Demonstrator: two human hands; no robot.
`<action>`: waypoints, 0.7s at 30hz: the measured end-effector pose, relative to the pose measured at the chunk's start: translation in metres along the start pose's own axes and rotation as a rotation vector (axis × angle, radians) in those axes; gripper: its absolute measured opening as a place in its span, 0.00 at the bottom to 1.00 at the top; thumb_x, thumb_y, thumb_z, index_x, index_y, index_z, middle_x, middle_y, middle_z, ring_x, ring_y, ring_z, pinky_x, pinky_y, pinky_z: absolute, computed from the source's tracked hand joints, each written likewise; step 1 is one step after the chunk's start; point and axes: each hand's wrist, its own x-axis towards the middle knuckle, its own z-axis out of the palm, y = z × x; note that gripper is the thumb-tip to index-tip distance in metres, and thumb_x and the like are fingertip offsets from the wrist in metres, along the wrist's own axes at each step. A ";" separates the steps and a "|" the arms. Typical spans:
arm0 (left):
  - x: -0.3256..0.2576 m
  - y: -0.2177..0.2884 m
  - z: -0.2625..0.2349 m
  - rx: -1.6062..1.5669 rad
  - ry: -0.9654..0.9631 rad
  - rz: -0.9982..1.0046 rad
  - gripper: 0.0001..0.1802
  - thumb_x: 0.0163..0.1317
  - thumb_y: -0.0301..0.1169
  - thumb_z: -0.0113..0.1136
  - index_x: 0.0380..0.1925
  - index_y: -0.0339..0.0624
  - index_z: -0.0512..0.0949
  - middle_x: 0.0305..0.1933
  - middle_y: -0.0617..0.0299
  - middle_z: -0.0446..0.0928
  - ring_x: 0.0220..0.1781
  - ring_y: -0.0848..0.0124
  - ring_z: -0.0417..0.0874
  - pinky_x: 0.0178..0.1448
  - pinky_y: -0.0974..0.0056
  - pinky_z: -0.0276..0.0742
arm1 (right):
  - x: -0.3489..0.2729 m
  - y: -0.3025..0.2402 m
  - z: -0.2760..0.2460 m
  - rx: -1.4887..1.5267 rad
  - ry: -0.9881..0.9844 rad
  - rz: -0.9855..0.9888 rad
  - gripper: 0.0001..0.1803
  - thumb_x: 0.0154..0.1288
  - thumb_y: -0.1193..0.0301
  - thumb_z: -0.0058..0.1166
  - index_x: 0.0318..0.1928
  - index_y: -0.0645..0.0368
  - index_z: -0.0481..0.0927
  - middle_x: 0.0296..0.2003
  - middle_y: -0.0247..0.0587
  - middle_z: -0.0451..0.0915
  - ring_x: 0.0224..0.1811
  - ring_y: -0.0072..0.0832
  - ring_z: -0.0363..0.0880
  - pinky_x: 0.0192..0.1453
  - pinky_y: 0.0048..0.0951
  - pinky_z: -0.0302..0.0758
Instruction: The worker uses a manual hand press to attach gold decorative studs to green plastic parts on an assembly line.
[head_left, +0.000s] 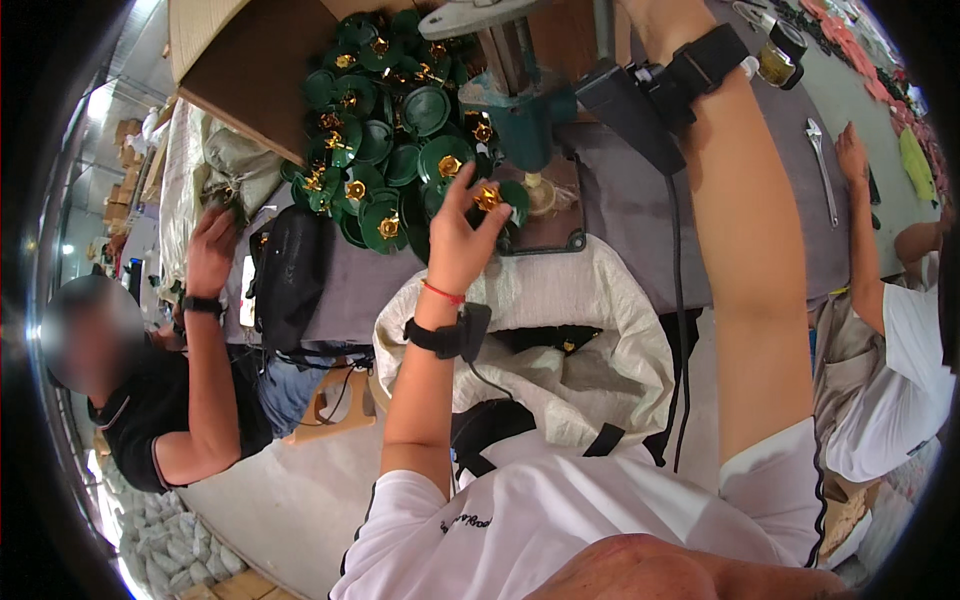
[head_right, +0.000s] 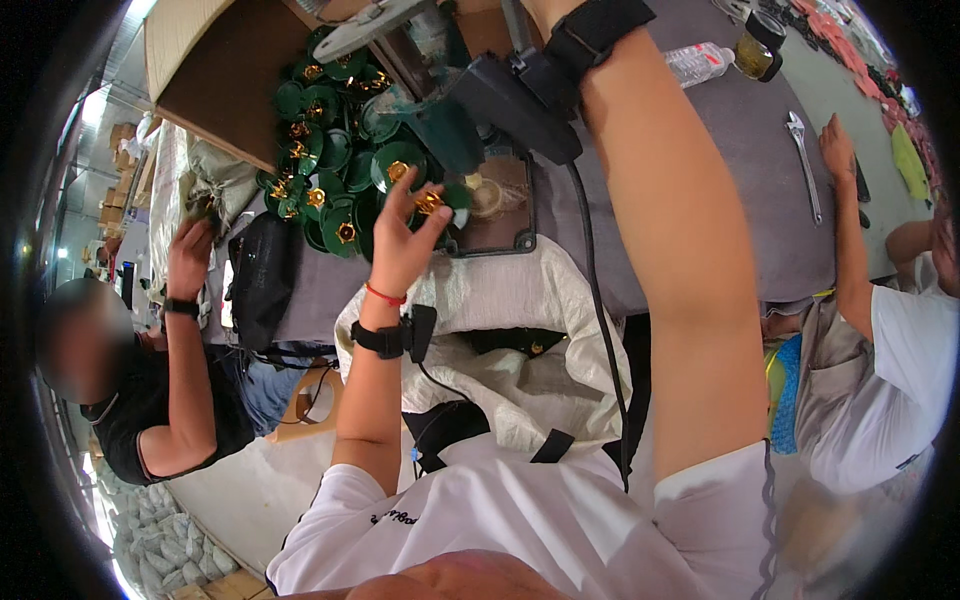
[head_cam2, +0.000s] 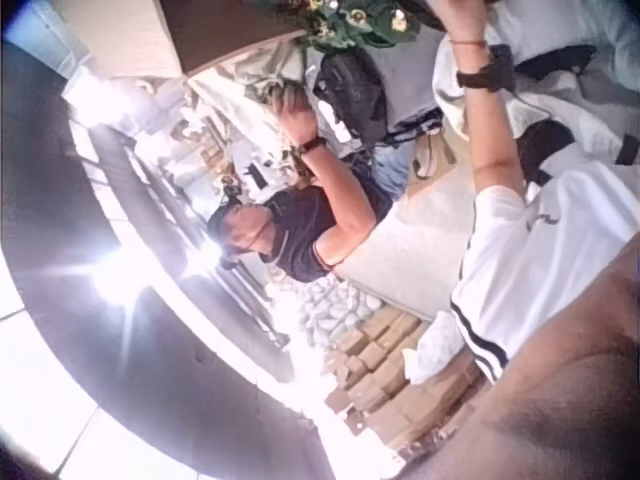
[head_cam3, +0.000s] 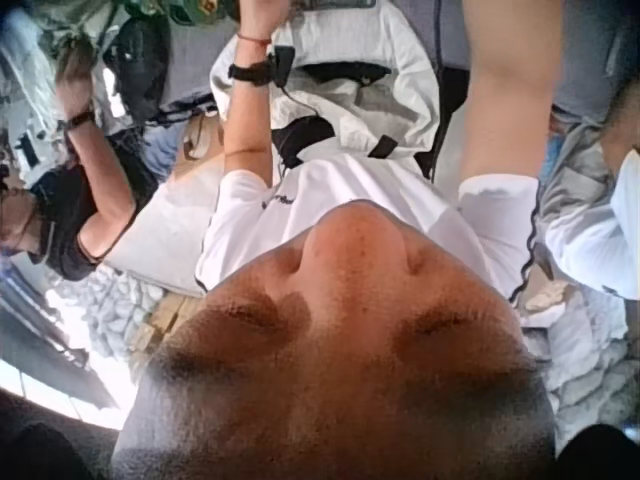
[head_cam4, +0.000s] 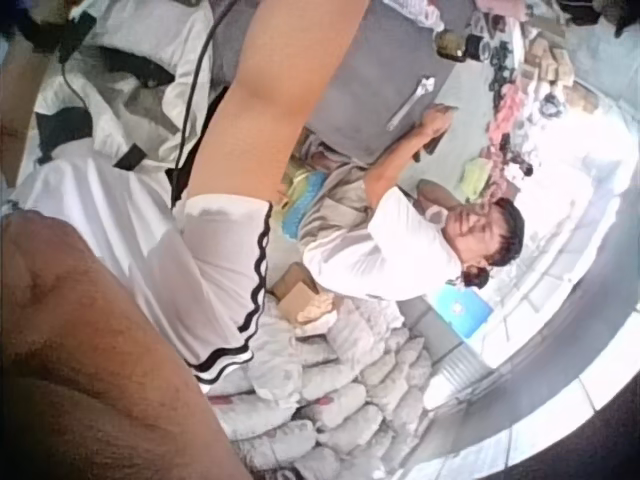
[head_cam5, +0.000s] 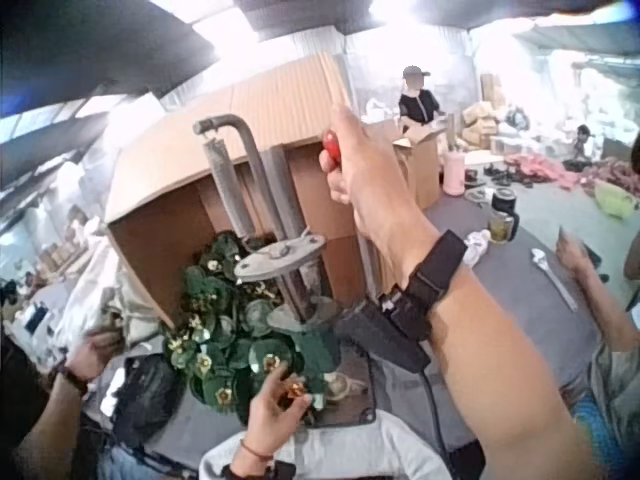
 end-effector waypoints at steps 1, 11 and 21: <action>-0.001 -0.011 0.008 -0.035 0.007 0.054 0.38 0.56 0.27 0.69 0.65 0.30 0.61 0.49 0.48 0.82 0.60 0.62 0.79 0.60 0.63 0.73 | -0.001 0.000 0.001 0.013 0.017 0.035 0.22 0.72 0.49 0.44 0.31 0.54 0.70 0.20 0.29 0.68 0.12 0.12 0.55 0.15 0.16 0.51; 0.021 -0.044 0.043 -0.116 -0.066 0.098 0.27 0.58 0.26 0.66 0.57 0.31 0.68 0.57 0.51 0.76 0.60 0.64 0.77 0.63 0.64 0.70 | -0.117 -0.040 -0.027 -0.802 -0.103 -0.391 0.09 0.54 0.80 0.52 0.37 0.60 0.79 0.30 0.39 0.80 0.35 0.43 0.78 0.40 0.43 0.74; 0.018 -0.044 0.035 0.133 0.041 0.297 0.23 0.50 0.34 0.71 0.44 0.38 0.76 0.42 0.51 0.77 0.44 0.53 0.78 0.52 0.57 0.72 | -0.257 -0.032 -0.016 -0.654 -0.437 -0.446 0.05 0.64 0.75 0.47 0.29 0.56 0.70 0.28 0.40 0.79 0.38 0.41 0.82 0.56 0.49 0.75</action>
